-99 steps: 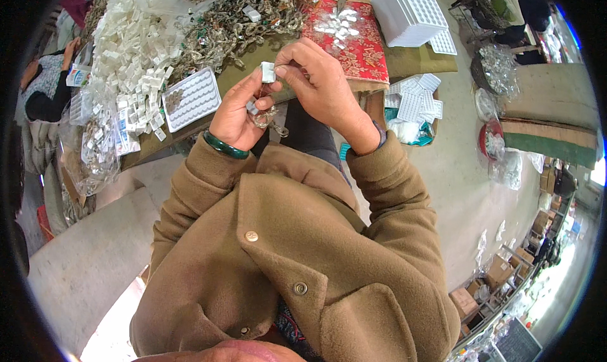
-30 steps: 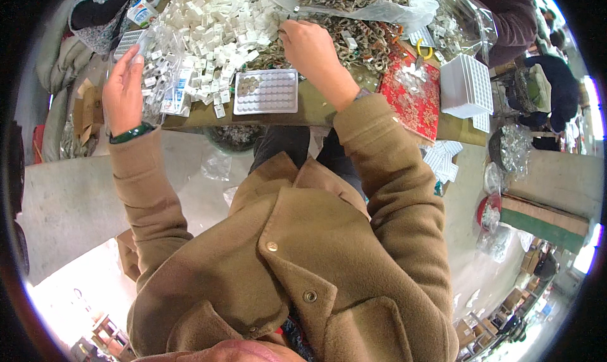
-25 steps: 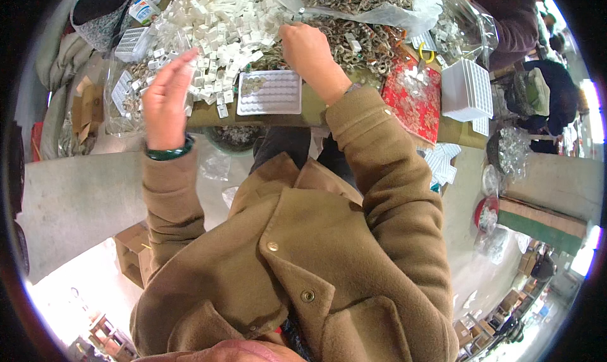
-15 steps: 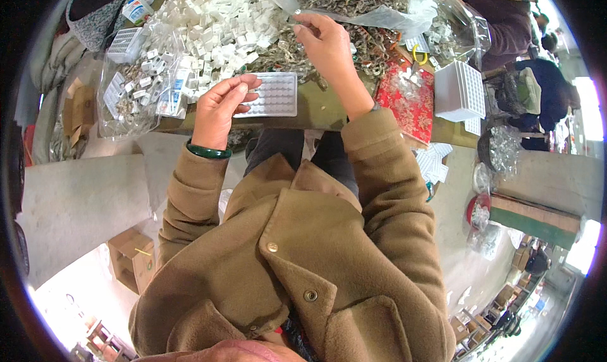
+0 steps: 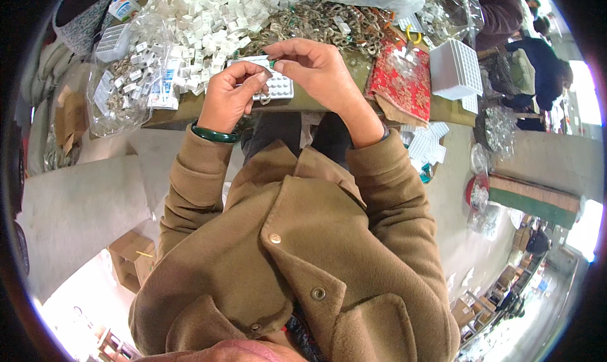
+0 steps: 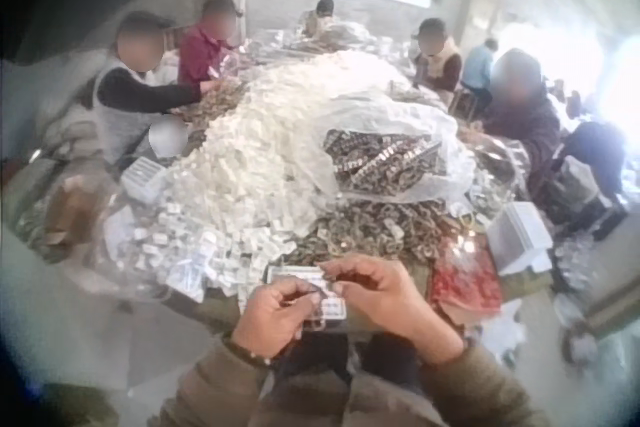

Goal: The person assembles small white electronic components by inserting metal pieces into them and placing them into a white plastic tray. The person repeatedly picks components, inserts metal parts, and arranges them in the tray.

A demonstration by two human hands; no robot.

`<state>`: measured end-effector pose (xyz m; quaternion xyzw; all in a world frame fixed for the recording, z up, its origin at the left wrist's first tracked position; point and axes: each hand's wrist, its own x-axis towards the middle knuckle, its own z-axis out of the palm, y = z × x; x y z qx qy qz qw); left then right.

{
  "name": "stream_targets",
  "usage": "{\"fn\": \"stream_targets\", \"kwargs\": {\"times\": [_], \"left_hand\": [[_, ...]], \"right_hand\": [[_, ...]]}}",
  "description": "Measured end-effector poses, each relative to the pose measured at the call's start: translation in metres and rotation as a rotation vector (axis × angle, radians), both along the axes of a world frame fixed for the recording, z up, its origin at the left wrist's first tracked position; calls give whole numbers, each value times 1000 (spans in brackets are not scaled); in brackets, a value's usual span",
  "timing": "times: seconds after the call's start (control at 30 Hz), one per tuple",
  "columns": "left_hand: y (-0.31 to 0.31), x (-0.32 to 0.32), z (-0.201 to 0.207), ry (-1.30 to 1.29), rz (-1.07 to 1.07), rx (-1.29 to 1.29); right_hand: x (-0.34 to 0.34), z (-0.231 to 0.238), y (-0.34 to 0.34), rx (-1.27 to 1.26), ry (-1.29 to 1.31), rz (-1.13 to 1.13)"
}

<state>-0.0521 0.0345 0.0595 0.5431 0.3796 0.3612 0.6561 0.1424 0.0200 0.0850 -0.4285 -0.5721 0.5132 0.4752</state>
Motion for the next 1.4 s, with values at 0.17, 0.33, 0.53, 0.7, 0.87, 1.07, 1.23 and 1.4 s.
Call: {"fn": "stream_targets", "kwargs": {"times": [0.17, 0.33, 0.53, 0.7, 0.87, 1.07, 1.23, 1.4], "left_hand": [[-8, 0, -12, -275, -60, -178], [-17, 1, -16, -276, -76, -215], [-28, 8, -15, -197, 54, 138], [-38, 20, -21, -221, 66, 50], [-47, 36, -26, -403, 74, -217], [-62, 44, -26, -377, 158, -179], [-73, 52, -27, -274, 178, -8], [-80, 55, -27, -176, 141, -6]], "right_hand": [[-5, -7, -19, 206, -296, -167], [-6, -5, -40, 258, -466, -214], [-18, -2, -52, 238, -362, -295], [-13, -10, -63, 124, -325, -340], [0, -14, -68, -110, -196, -358], [1, -19, -76, -180, 53, -308], [7, -28, -86, -229, 325, -231], [2, -40, -102, -186, 434, -311]]}}
